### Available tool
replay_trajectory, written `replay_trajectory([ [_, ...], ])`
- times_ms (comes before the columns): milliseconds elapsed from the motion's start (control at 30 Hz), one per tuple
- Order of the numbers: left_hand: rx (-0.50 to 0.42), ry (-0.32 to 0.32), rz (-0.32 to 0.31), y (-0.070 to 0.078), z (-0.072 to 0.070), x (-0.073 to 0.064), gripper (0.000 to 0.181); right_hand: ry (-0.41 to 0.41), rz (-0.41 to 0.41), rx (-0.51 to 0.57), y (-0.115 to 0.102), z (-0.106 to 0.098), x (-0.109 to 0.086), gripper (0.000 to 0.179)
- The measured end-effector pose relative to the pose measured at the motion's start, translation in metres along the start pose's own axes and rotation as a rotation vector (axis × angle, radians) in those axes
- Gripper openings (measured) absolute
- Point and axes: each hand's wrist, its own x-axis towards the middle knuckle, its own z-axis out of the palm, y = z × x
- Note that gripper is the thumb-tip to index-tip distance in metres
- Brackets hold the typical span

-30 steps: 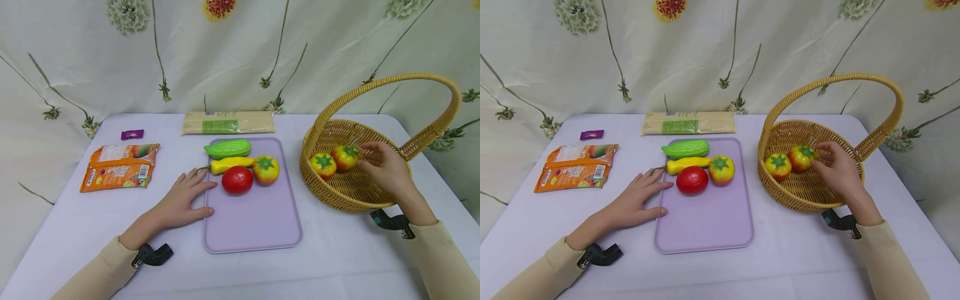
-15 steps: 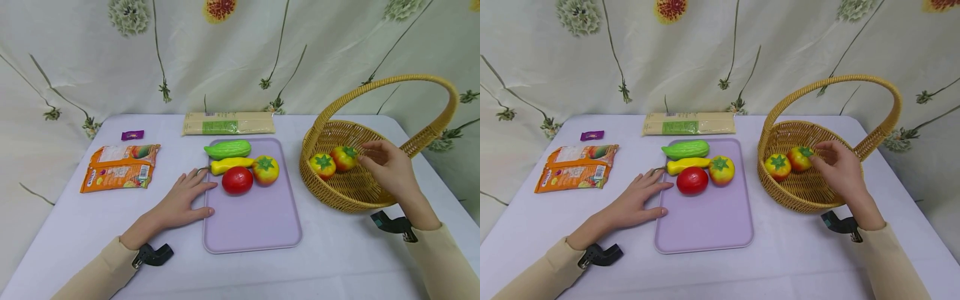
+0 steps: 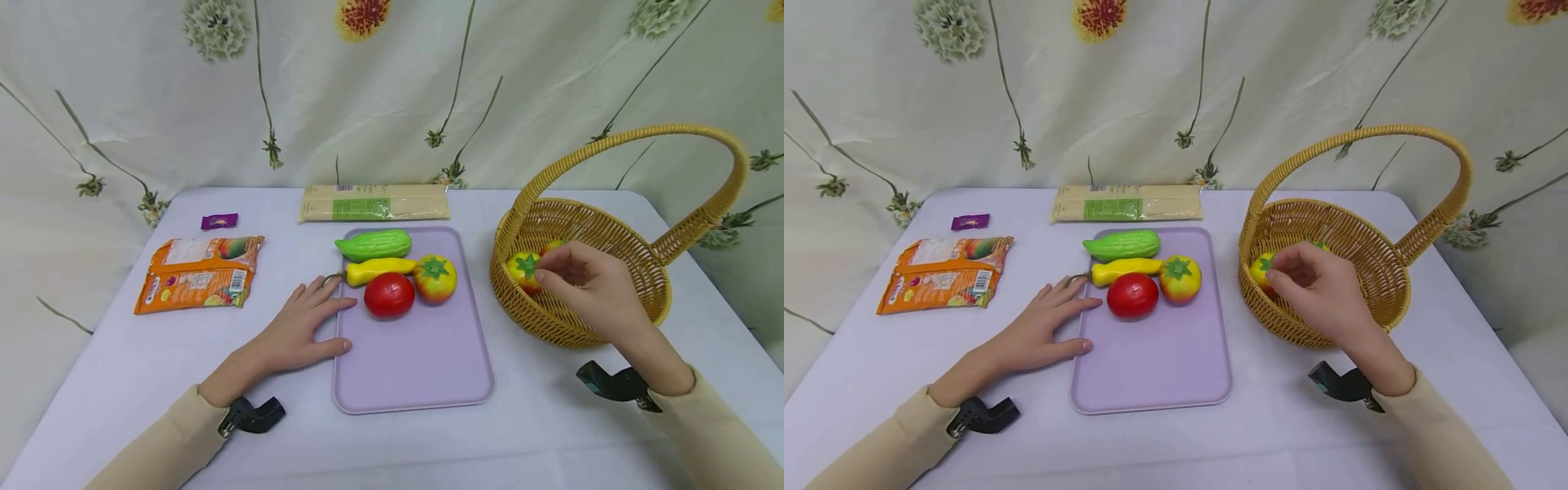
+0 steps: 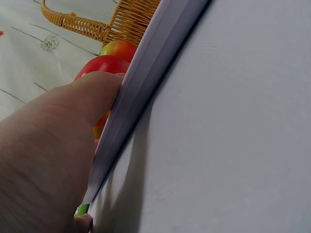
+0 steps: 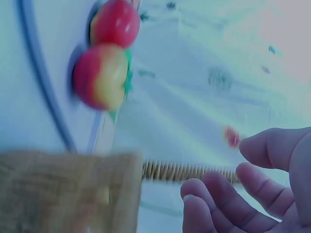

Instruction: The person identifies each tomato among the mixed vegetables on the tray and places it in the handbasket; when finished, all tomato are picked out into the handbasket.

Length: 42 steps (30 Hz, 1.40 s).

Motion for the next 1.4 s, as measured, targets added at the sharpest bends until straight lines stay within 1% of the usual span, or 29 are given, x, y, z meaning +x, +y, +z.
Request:
replay_trajectory([
  [200, -0.003, 0.000, 0.001, 0.000, -0.001, 0.000, 0.065, -0.087, -0.081, 0.027, -0.016, 0.022, 0.004, 0.012],
  [333, -0.004, -0.005, -0.002, 0.001, -0.001, 0.000, 0.066, -0.153, -0.107, 0.035, -0.021, 0.038, 0.007, 0.020],
  [433, -0.001, -0.010, -0.005, 0.000, 0.000, 0.000, 0.066, -0.211, -0.085, 0.033, -0.025, 0.051, 0.010, 0.029],
  [533, 0.001, -0.012, -0.006, 0.000, 0.001, 0.000, 0.066, -0.277, -0.037, 0.018, -0.029, 0.063, 0.014, 0.037],
  [667, 0.006, -0.008, -0.005, -0.001, 0.000, 0.000, 0.066, -0.327, -0.011, 0.016, -0.032, 0.078, 0.020, 0.046],
  [867, 0.011, 0.006, 0.006, 0.000, 0.000, 0.000, 0.063, -0.325, -0.016, 0.041, -0.024, 0.101, 0.022, 0.056],
  [1000, 0.018, 0.006, 0.006, 0.001, 0.000, -0.001, 0.063, -0.328, 0.006, 0.073, -0.017, 0.112, 0.020, 0.059],
  [1167, 0.022, 0.005, 0.003, 0.001, -0.001, -0.001, 0.064, -0.305, 0.024, 0.119, -0.013, 0.118, 0.021, 0.057],
  [1267, 0.020, 0.010, 0.009, 0.002, -0.001, 0.000, 0.063, -0.289, 0.033, 0.180, -0.009, 0.119, 0.023, 0.055],
  [1400, 0.015, 0.000, -0.001, 0.002, -0.001, 0.001, 0.064, -0.278, 0.047, 0.258, -0.004, 0.121, 0.025, 0.051],
])
